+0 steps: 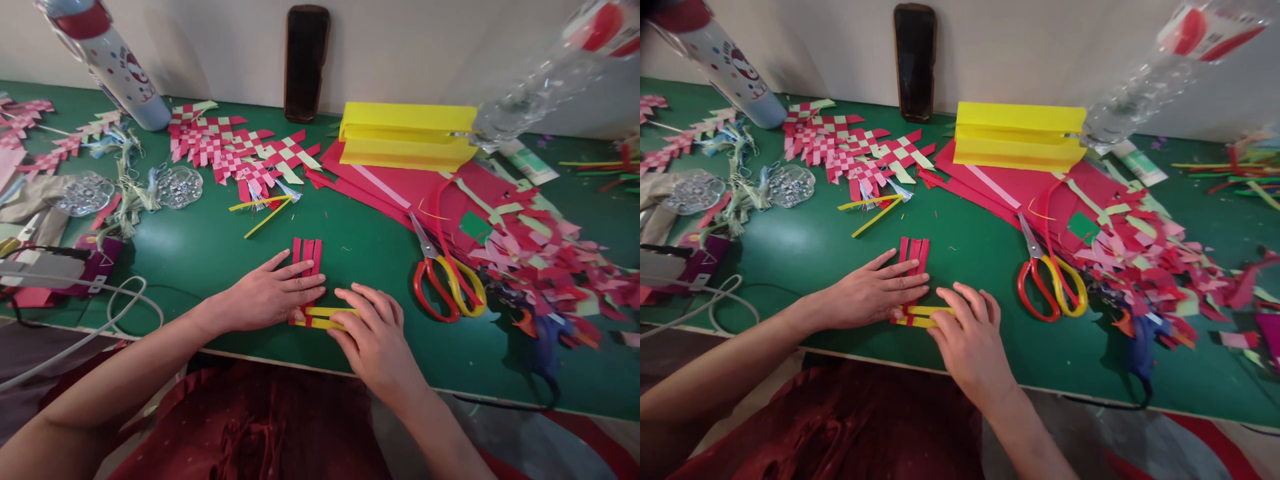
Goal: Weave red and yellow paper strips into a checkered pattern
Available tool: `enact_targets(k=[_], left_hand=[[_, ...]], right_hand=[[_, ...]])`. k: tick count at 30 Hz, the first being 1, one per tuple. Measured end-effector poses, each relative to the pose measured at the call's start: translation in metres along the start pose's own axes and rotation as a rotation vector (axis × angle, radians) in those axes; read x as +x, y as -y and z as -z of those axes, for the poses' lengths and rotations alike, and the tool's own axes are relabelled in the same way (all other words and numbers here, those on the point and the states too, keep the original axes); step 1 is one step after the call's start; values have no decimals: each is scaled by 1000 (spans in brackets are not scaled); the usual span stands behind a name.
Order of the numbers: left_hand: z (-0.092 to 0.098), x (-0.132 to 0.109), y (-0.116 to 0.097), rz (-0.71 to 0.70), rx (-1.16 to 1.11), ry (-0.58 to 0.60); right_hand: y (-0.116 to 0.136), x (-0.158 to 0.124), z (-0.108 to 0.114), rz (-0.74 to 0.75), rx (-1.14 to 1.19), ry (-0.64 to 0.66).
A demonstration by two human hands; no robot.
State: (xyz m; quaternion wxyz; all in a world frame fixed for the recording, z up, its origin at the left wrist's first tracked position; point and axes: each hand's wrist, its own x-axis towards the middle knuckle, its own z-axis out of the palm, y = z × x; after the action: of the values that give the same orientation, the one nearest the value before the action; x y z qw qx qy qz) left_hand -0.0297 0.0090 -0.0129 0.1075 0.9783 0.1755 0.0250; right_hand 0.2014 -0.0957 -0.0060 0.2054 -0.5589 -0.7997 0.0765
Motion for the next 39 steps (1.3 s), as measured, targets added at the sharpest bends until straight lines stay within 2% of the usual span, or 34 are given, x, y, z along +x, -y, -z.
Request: enact_targets(k=[7, 21, 25, 29, 32, 36, 39], left_hand=[[-1, -1, 0, -18, 11, -11], [-4, -1, 1, -27, 16, -14], [2, -2, 0, -10, 9, -38], [11, -13, -10, 73, -6, -144], [12, -27, -24, 63, -32, -258], [6, -37, -39, 18, -22, -290], [-1, -35, -42, 43, 21, -258]], right_hand=[[-6, -1, -2, 106, -39, 48], [-13, -2, -1, 122, 61, 61], [-13, -2, -1, 125, 48, 53], [-12, -2, 0, 122, 69, 40], [-13, -2, 0, 125, 64, 38], [-15, -2, -2, 130, 49, 46], [-14, -2, -2, 133, 46, 51]])
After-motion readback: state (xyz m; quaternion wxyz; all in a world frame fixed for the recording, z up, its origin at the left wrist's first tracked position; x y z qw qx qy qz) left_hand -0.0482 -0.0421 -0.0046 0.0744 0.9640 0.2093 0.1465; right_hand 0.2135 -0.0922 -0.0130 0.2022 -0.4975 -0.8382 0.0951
